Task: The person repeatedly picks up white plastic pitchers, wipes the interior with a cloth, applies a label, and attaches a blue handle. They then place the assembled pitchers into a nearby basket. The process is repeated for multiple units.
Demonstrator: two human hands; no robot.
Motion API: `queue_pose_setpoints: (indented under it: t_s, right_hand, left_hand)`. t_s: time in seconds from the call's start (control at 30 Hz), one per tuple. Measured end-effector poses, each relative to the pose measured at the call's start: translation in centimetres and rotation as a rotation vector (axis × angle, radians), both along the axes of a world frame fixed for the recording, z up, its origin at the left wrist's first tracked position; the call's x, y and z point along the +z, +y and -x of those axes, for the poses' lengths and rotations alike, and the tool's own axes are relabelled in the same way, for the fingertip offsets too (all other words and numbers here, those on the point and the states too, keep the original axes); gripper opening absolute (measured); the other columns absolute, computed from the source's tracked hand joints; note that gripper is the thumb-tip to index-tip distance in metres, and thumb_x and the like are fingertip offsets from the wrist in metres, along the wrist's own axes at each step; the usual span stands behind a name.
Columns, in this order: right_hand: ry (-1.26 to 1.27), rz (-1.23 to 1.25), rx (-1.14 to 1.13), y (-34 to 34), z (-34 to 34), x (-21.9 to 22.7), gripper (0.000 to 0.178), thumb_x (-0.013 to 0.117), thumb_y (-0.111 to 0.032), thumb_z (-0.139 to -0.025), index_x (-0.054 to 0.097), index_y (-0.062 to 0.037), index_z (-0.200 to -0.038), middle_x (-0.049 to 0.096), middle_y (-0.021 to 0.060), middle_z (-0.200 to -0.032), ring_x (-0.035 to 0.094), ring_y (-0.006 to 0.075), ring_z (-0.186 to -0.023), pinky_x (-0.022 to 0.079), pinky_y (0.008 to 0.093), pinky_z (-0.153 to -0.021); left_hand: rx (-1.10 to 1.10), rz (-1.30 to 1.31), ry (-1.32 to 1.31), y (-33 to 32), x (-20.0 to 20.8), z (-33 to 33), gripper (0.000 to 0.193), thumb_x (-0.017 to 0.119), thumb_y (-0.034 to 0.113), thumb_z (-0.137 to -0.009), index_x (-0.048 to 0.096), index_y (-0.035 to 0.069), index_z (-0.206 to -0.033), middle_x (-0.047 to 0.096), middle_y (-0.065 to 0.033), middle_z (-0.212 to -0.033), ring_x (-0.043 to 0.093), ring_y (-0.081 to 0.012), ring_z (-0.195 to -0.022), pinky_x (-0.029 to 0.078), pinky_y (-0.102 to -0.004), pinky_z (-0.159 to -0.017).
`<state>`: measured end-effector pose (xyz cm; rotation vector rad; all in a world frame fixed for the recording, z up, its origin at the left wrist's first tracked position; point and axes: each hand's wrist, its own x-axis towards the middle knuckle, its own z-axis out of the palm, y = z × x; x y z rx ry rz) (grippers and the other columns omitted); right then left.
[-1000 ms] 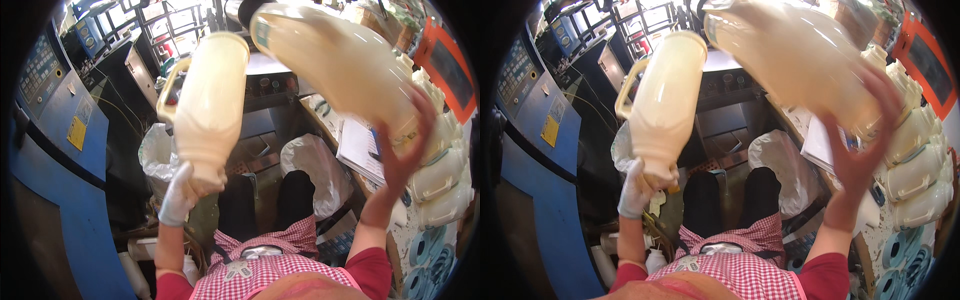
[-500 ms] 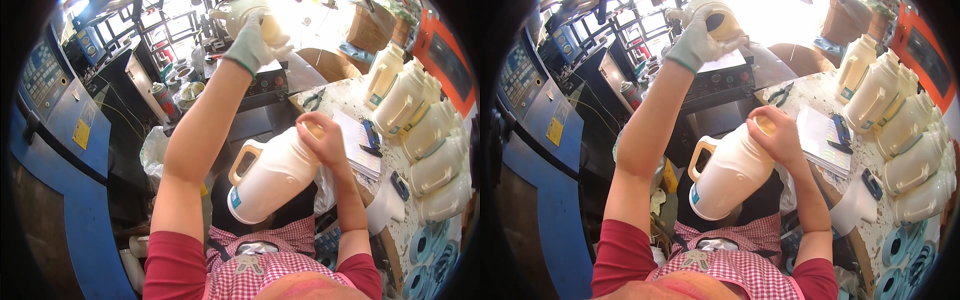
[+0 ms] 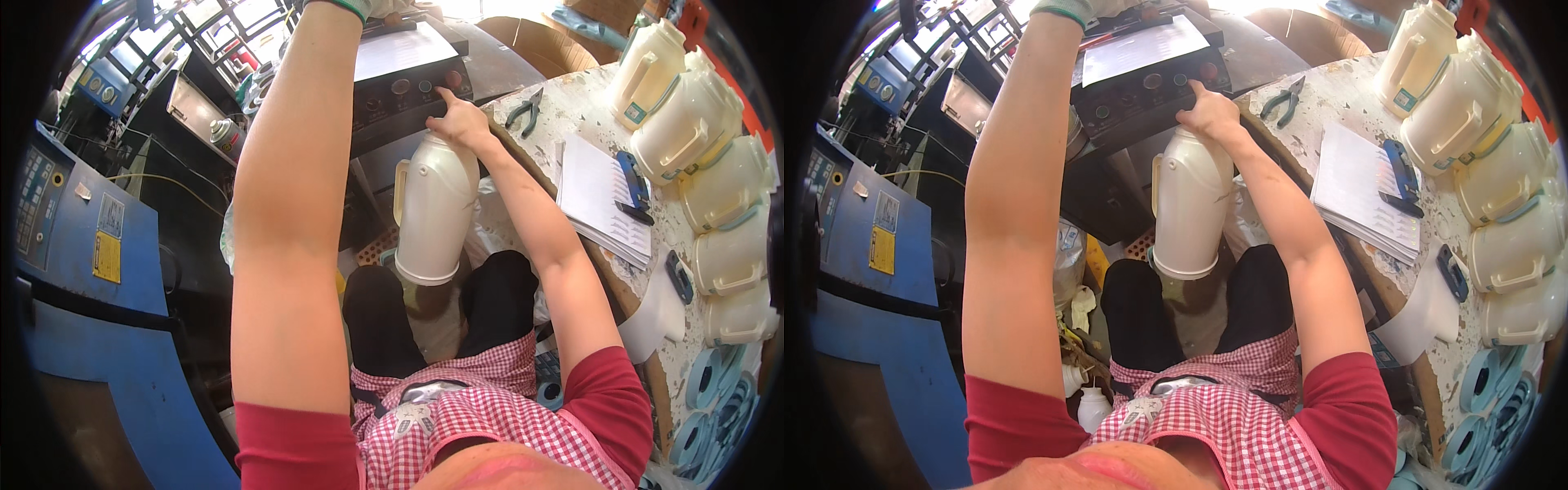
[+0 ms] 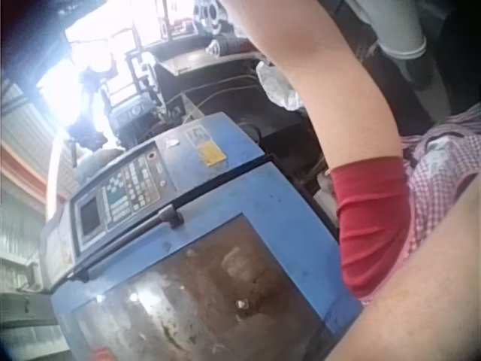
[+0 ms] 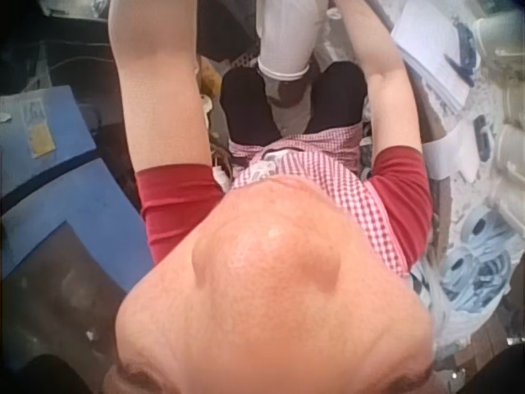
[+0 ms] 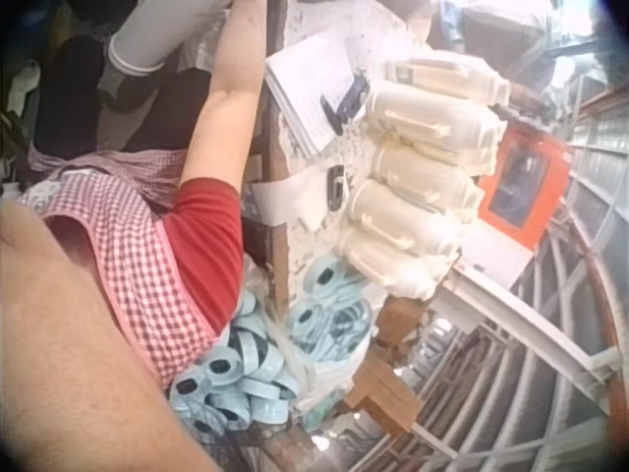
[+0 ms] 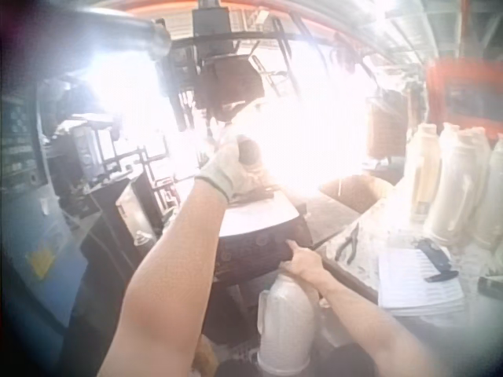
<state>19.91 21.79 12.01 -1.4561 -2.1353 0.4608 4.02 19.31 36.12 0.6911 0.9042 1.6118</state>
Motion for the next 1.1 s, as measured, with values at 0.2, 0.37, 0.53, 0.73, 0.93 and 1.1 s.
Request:
queue_pose_setpoints:
  t_s: [0.2,0.37,0.53,0.73,0.93,1.1]
  right_hand:
    - [-0.111,0.1,0.03,2.8,1.1,-0.3,0.091,0.074,-0.045,-0.079,0.043,-0.0185,-0.161,0.073,0.0211,-0.125,0.069,0.0373,-0.119,0.052,0.0441,-0.105]
    - [-0.158,0.105,0.099,-0.2,1.8,3.1,0.062,0.072,-0.046,-0.08,0.072,-0.0177,-0.135,0.073,0.0185,-0.127,0.069,0.0348,-0.119,0.054,0.0424,-0.104]
    - [0.13,-0.078,0.112,-14.1,-5.8,8.4,0.052,0.073,-0.052,-0.086,0.079,-0.0102,-0.116,0.079,0.0152,-0.096,0.076,0.0316,-0.092,0.059,0.0392,-0.086]
    - [0.618,0.054,0.074,-24.3,-13.9,4.1,0.055,0.052,-0.043,-0.109,0.047,-0.0068,-0.151,0.071,0.0193,-0.125,0.069,0.0328,-0.114,0.051,0.0407,-0.102]
    - [0.541,-0.007,-0.235,-35.1,-29.0,5.3,0.031,0.069,-0.024,-0.103,0.07,0.0019,-0.119,0.077,0.0114,-0.105,0.075,0.0171,-0.091,0.061,0.0325,-0.083]
    - [-0.074,-0.372,-1.256,-47.5,-55.0,8.4,0.03,0.072,-0.04,-0.096,0.079,-0.0117,-0.103,0.079,0.0108,-0.091,0.075,0.0248,-0.079,0.058,0.0406,-0.071]
  left_hand:
    - [-0.007,0.017,0.042,1.9,-1.3,0.2,0.046,0.049,0.05,-0.106,0.061,0.008,-0.122,0.064,-0.0108,-0.12,0.059,-0.0318,-0.116,0.045,-0.0565,-0.101]
    - [0.05,0.043,0.19,1.8,-2.8,2.4,0.047,0.05,0.045,-0.107,0.06,0.004,-0.128,0.064,-0.0128,-0.127,0.058,-0.0309,-0.123,0.044,-0.0508,-0.106]
    - [0.108,-0.03,0.678,-0.2,-5.7,3.9,0.048,0.052,0.039,-0.109,0.059,-0.001,-0.134,0.063,-0.0149,-0.134,0.058,-0.0301,-0.129,0.043,-0.045,-0.111]
    - [-0.589,-0.435,1.182,-18.2,-13.9,-7.2,0.05,0.053,0.033,-0.11,0.058,-0.007,-0.14,0.063,-0.0174,-0.143,0.057,-0.029,-0.136,0.041,-0.0381,-0.116]
    - [-0.212,-0.402,2.106,-27.0,-10.2,-16.9,0.047,0.078,0.046,-0.09,0.078,-0.001,-0.09,0.076,-0.0144,-0.104,0.072,-0.0366,-0.081,0.056,-0.0423,-0.074]
    - [-0.339,-0.259,1.541,-25.6,-7.5,-7.6,0.032,0.07,0.015,-0.097,0.065,-0.013,-0.084,0.074,-0.0213,-0.127,0.067,-0.0146,-0.089,0.053,-0.0292,-0.075]
